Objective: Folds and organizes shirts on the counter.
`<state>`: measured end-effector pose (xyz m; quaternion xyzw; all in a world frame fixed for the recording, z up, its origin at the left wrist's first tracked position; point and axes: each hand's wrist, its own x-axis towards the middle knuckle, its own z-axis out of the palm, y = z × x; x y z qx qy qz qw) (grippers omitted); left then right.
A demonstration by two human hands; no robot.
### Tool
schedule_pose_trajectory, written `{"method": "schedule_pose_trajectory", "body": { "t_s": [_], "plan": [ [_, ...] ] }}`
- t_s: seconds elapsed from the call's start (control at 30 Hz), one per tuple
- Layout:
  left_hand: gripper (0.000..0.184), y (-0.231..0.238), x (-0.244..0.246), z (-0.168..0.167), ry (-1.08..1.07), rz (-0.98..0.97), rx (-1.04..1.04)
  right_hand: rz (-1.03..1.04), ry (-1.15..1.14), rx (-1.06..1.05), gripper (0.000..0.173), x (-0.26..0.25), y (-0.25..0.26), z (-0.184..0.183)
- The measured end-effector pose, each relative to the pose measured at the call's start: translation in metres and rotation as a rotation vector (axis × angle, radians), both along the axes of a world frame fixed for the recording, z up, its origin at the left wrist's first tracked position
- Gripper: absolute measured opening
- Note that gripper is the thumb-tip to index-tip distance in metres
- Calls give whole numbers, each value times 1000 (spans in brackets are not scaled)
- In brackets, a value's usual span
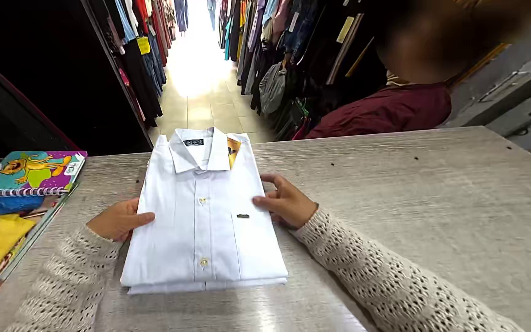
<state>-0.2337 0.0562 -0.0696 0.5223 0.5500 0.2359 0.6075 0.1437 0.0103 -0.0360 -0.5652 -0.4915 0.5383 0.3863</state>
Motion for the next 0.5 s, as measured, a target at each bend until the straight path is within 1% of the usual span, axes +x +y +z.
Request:
{"method": "schedule_pose_trajectory", "body": {
  "t_s": [0.1,0.2,0.27,0.33,0.37,0.4,0.43,0.47,0.5],
  "plan": [
    [26,-4,-3,4,-51,-70,-49,33,-65,32,63,6,-10,-5],
    [20,-15,4,25,0,-103,-82,38,-153,56,62,13,-8,-9],
    [20,-17,5,30,34,-196,-88,86,-191,49,63,19,-8,-12],
    [20,-18,5,34,65,-310,-103,119,-213,28,60,23,-4,-12],
    [18,-18,1,35,90,-354,-96,113,-250,51,58,25,-1,-13],
    [14,-19,-2,38,132,-352,-55,85,-318,127,55,28,1,-16],
    [11,-22,-5,40,169,-272,40,42,-411,267,54,31,3,-20],
    [14,-24,-4,42,204,-106,181,-3,-481,445,54,34,5,-25],
    [16,-23,4,44,217,111,318,-28,-527,618,55,35,7,-28]
  ]
}}
